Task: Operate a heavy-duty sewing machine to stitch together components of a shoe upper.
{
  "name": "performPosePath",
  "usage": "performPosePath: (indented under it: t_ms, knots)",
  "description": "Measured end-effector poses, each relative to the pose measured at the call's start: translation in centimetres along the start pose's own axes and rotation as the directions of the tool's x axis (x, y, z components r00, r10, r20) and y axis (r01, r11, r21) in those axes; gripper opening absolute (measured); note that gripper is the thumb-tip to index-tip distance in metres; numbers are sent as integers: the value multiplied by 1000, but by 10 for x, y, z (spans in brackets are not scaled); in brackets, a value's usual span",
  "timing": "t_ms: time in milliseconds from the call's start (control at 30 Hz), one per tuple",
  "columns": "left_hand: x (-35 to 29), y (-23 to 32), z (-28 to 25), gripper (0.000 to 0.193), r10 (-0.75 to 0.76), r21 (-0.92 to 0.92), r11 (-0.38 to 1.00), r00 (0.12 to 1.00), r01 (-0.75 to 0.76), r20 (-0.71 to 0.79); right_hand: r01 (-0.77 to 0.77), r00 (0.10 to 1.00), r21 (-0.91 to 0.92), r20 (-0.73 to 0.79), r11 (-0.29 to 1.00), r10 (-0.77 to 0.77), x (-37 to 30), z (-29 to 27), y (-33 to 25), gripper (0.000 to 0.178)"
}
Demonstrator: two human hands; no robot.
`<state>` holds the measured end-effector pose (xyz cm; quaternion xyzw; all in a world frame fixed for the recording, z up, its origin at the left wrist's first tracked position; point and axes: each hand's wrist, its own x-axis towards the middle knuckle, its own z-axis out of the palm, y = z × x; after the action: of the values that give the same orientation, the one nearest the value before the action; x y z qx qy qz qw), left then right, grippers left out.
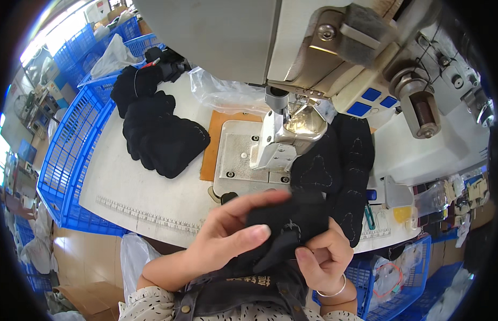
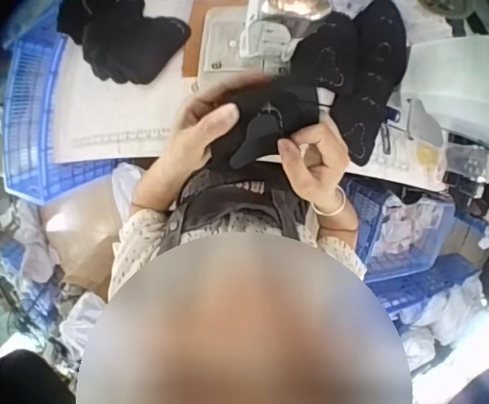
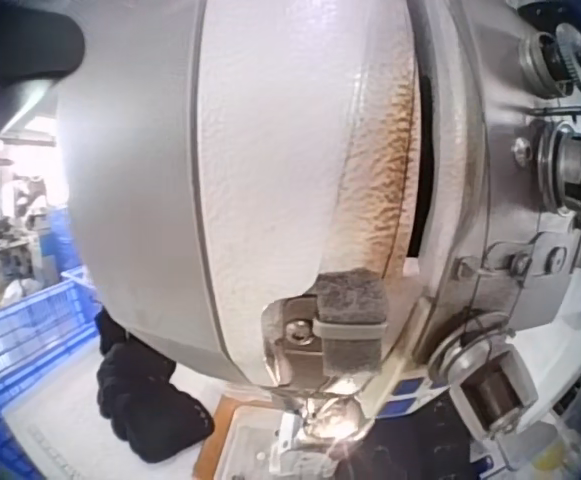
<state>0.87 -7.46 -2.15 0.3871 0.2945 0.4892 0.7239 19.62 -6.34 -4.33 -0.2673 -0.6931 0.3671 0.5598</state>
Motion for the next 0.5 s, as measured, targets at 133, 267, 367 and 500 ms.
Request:
performPosePath:
  t_ms: [133,267,367,500]
  knots:
    - [4,-7,7,68,230,52,972,973,-228,-32,24,1000,-86,19,996,-22,-3,-3,-1,12]
    - [-3,-10,10,61,308,69,951,946,-302,-102,38,999,-34,-29,999,-39,1,5,-2,13]
    - [-10,-8,6,44,46,-120,992,999,-45,3,45,998,-51,-34,998,-47,1,2,-5,12]
    - [-10,-8,10,9,133,166,979,988,-120,-71,34,999,-80,25,996,-32,2,2,-11,12]
